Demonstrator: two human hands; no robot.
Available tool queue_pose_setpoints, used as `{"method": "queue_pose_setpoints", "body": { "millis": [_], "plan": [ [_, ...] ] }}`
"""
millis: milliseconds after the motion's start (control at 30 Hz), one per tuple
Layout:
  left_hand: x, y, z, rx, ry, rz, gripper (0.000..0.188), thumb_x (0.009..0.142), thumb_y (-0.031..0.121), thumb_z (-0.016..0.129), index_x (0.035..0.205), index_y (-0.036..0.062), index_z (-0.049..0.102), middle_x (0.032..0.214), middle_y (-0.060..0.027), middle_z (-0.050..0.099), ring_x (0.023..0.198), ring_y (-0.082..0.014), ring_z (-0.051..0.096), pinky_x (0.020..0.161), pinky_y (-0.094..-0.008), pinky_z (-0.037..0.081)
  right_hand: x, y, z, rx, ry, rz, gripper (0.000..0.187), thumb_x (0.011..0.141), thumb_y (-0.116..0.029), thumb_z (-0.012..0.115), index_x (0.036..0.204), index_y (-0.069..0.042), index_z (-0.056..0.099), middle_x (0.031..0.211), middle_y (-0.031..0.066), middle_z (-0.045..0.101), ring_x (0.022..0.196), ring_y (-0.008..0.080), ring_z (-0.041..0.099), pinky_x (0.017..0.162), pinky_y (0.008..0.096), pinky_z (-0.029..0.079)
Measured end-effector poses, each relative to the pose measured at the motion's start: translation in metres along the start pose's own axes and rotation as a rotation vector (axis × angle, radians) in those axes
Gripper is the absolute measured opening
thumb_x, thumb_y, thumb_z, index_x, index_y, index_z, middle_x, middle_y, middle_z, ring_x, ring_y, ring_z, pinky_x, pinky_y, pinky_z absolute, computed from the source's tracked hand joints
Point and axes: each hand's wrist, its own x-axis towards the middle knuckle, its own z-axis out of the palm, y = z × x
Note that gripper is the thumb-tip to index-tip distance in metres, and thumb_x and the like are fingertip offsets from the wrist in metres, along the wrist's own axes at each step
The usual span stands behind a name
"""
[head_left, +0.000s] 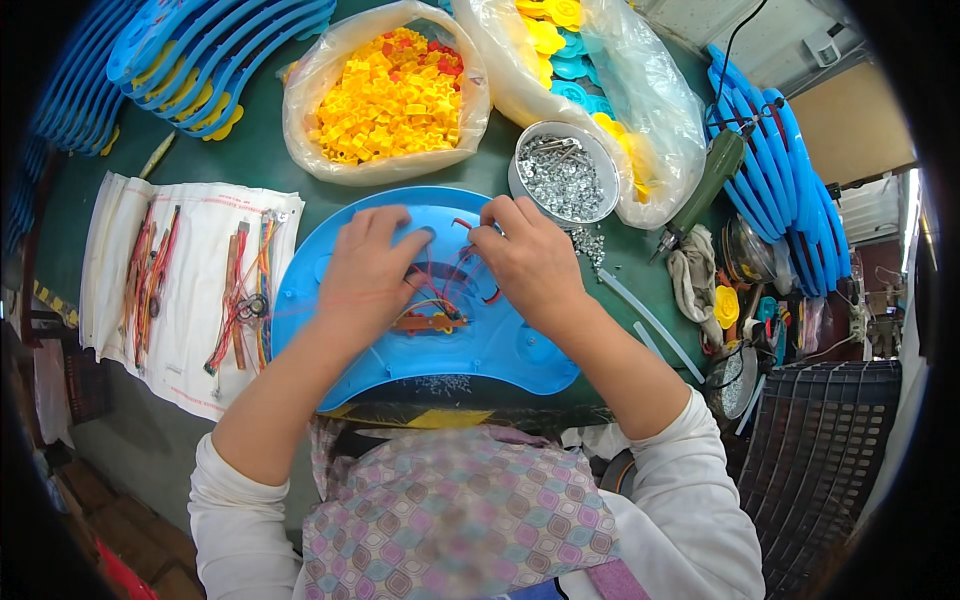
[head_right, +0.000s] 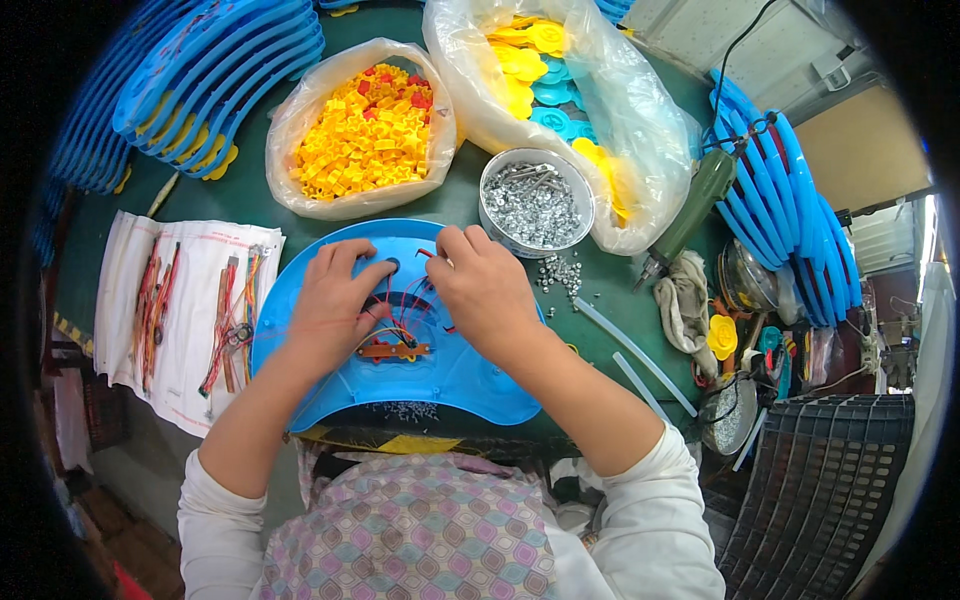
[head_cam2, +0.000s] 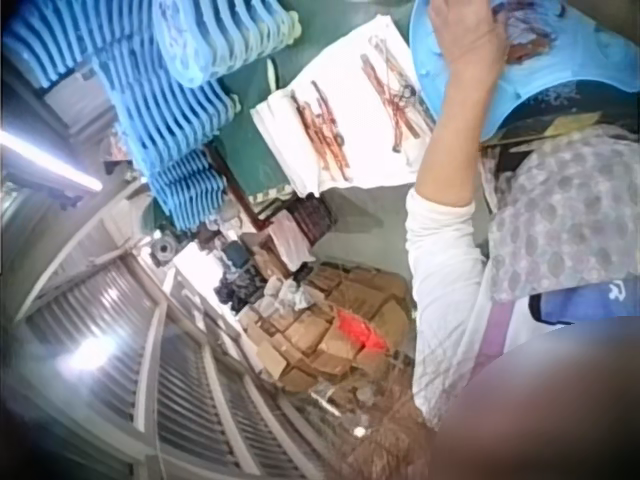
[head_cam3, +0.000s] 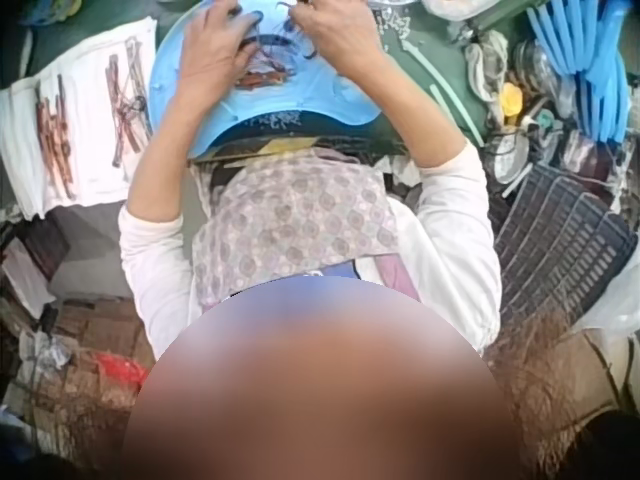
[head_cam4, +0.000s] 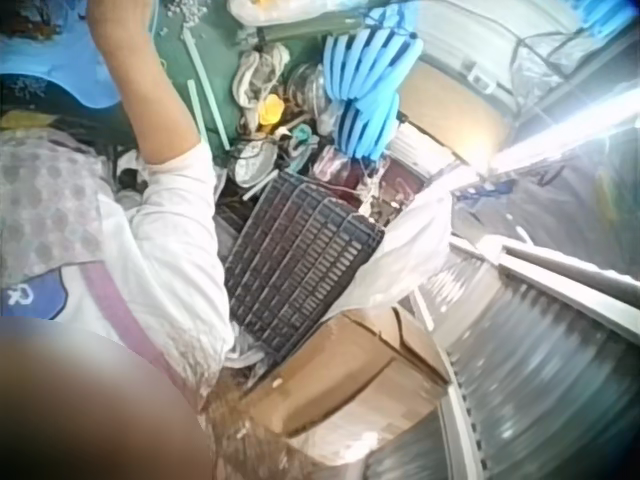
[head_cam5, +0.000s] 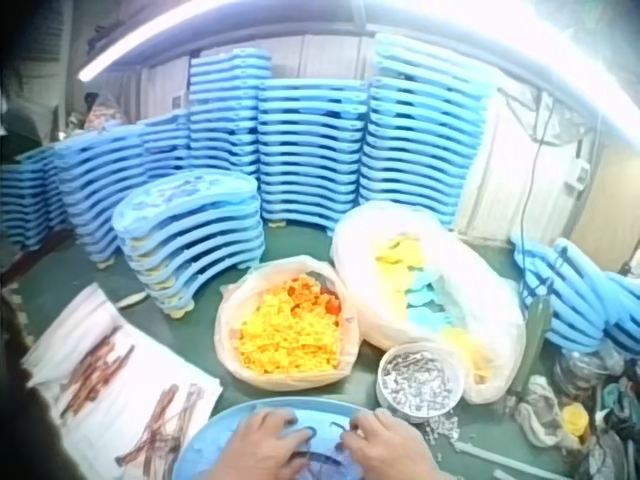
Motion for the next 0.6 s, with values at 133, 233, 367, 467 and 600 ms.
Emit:
{"method": "queue_pose_setpoints", "body": {
  "millis": [133, 233, 367, 467, 600],
  "plan": [
    [-0.013, -0.001, -0.016, 0.002, -0.010, -0.018, 0.049, 0.075, 0.010, 0.081, 0.121, 0.0097, 0.066, 0.130, -0.0116, 0.055, 0.124, -0.0347, 0.051, 0.105, -0.0478, 0.044, 0.001, -0.006, 0.002, 0.018, -0.008, -0.005, 0.010, 0.079, -0.014, 0.075, 0.082, -0.009, 0.067, 0.091, 0.0040, 0.054, 0.088, 0.0230, 0.058, 0.073, 0.0361, 0.052],
    [-0.035, 0.000, -0.042, 0.063, 0.050, -0.083, 0.052, 0.076, 0.007, 0.080, 0.125, 0.0074, 0.063, 0.131, -0.0129, 0.055, 0.125, -0.0350, 0.050, 0.106, -0.0492, 0.043, -0.005, 0.000, 0.010, 0.073, -0.051, 0.006, 0.010, 0.079, -0.015, 0.075, 0.082, -0.009, 0.067, 0.089, 0.0037, 0.055, 0.088, 0.0226, 0.059, 0.072, 0.0360, 0.052],
    [-0.077, -0.009, -0.066, 0.199, 0.132, -0.246, 0.051, 0.081, 0.003, 0.076, 0.130, 0.0037, 0.059, 0.130, -0.0147, 0.055, 0.118, -0.0312, 0.056, 0.099, -0.0438, 0.048, -0.010, 0.006, 0.011, 0.071, -0.120, 0.003, 0.011, 0.080, -0.017, 0.075, 0.082, -0.009, 0.068, 0.088, 0.0044, 0.056, 0.089, 0.0234, 0.060, 0.073, 0.0373, 0.053],
    [-0.103, -0.012, -0.069, -0.206, 0.152, -0.662, 0.047, 0.086, 0.001, 0.072, 0.131, 0.0026, 0.058, 0.126, -0.0140, 0.056, 0.104, -0.0258, 0.063, 0.088, -0.0357, 0.052, -0.010, 0.003, 0.015, 0.088, -0.139, 0.038, 0.009, 0.081, -0.017, 0.075, 0.084, -0.010, 0.071, 0.089, 0.0047, 0.057, 0.091, 0.0240, 0.061, 0.074, 0.0387, 0.053],
    [-0.125, -0.028, -0.056, -0.641, 0.146, -0.733, 0.040, 0.095, 0.000, 0.062, 0.134, -0.0010, 0.055, 0.116, -0.0138, 0.064, 0.094, -0.0185, 0.066, 0.082, -0.0315, 0.054, -0.003, 0.001, -0.009, 0.102, -0.360, 0.049, 0.019, 0.086, -0.019, 0.074, 0.102, -0.010, 0.072, 0.080, 0.0072, 0.062, 0.078, 0.0289, 0.063, 0.068, 0.0432, 0.053]
  ]
}}
